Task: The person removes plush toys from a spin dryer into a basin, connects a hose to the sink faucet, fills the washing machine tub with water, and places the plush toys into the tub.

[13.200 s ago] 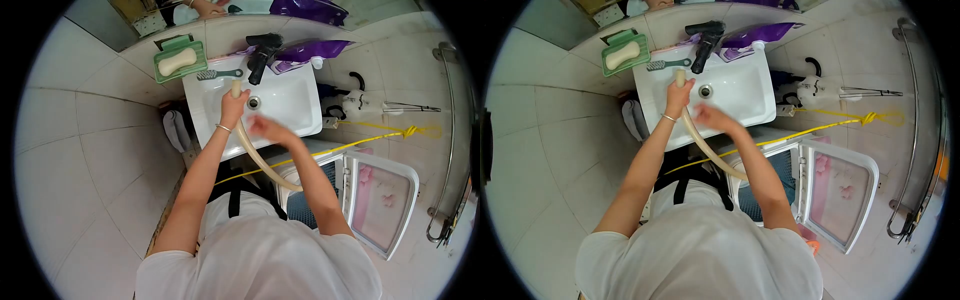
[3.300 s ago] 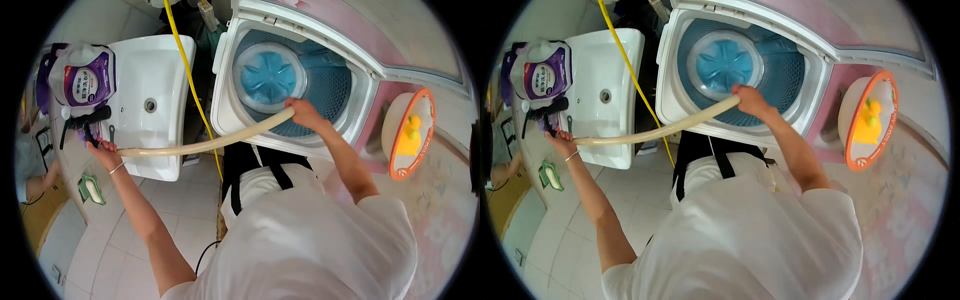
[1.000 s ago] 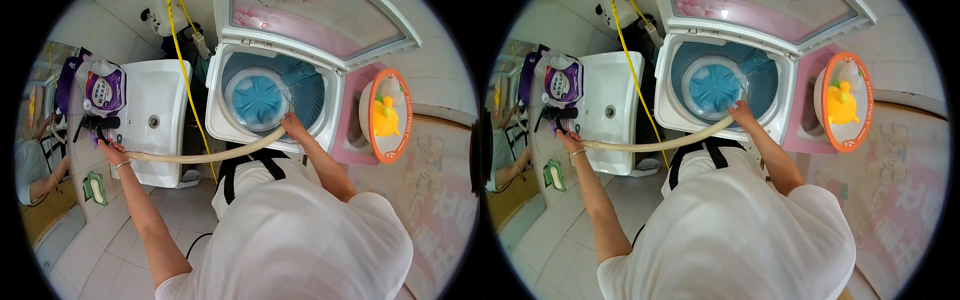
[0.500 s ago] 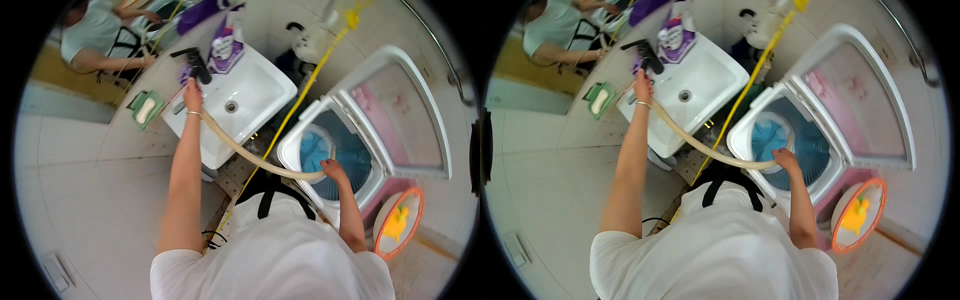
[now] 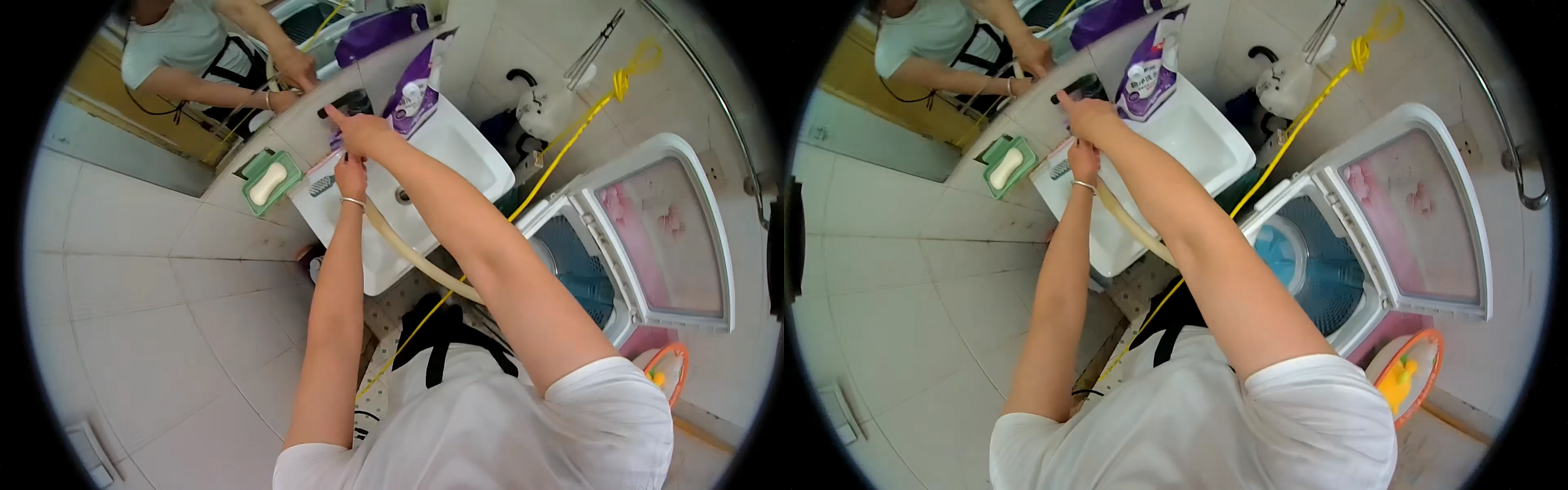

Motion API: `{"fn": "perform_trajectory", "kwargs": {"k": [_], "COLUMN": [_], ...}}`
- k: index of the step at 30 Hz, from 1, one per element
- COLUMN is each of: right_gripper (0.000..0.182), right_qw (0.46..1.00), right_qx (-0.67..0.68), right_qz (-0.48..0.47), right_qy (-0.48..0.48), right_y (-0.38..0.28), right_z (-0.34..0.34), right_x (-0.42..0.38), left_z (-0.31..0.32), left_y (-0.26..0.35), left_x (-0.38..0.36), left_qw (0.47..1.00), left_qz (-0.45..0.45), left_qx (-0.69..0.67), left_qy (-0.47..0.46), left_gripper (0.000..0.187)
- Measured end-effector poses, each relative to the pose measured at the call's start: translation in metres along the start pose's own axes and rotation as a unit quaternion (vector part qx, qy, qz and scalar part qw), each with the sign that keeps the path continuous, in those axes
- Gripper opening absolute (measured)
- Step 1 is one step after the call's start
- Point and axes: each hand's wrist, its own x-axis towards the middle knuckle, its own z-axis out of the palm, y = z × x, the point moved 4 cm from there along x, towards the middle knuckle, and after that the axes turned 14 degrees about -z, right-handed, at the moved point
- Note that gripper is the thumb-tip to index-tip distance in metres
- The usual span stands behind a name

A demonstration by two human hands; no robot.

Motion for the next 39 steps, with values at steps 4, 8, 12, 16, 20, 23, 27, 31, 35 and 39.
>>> {"fn": "perform_trajectory", "kwargs": {"k": [4,8,12,16,20,23,27,31,35,39], "right_gripper": [0.044,0.020,0.034,0.052,0.054,0.050,0.040,0.036,0.035,0.032], "right_qw": [0.995,0.973,0.919,0.896,0.943,0.937,0.895,0.892,0.889,0.872], "right_qx": [0.086,0.183,0.107,0.028,0.086,0.029,-0.038,-0.034,-0.018,0.015], "right_qz": [-0.049,0.005,0.375,0.440,0.304,0.340,0.443,0.450,0.458,0.490], "right_qy": [0.017,0.139,0.051,-0.053,-0.105,-0.077,0.044,0.000,0.004,0.020], "right_y": [-0.005,0.036,0.121,0.173,0.181,0.186,0.173,0.135,0.089,0.058], "right_z": [-0.001,0.005,0.019,0.076,0.114,0.113,0.081,0.057,0.047,0.031], "right_x": [-0.057,-0.236,-0.461,-0.559,-0.542,-0.540,-0.567,-0.602,-0.620,-0.621], "left_z": [-0.001,0.003,0.008,0.012,0.011,0.009,0.013,0.016,0.022,0.023], "left_y": [-0.019,0.006,0.006,0.010,0.014,0.011,0.012,0.008,0.006,0.010], "left_x": [0.032,0.001,-0.002,-0.014,-0.019,-0.014,-0.020,-0.021,-0.024,-0.030], "left_qw": [0.987,0.997,0.998,0.997,0.996,0.996,0.996,0.996,0.997,0.997], "left_qz": [0.155,-0.046,-0.047,-0.040,-0.055,-0.063,-0.071,-0.069,-0.049,-0.048], "left_qx": [0.046,0.048,-0.010,-0.003,0.009,0.017,0.018,0.014,0.018,0.030], "left_qy": [0.019,-0.032,-0.047,-0.059,-0.065,-0.058,-0.044,-0.051,-0.061,-0.046], "left_gripper": [0.054,0.053,0.047,0.047,0.045,0.044,0.044,0.044,0.044,0.044]}}
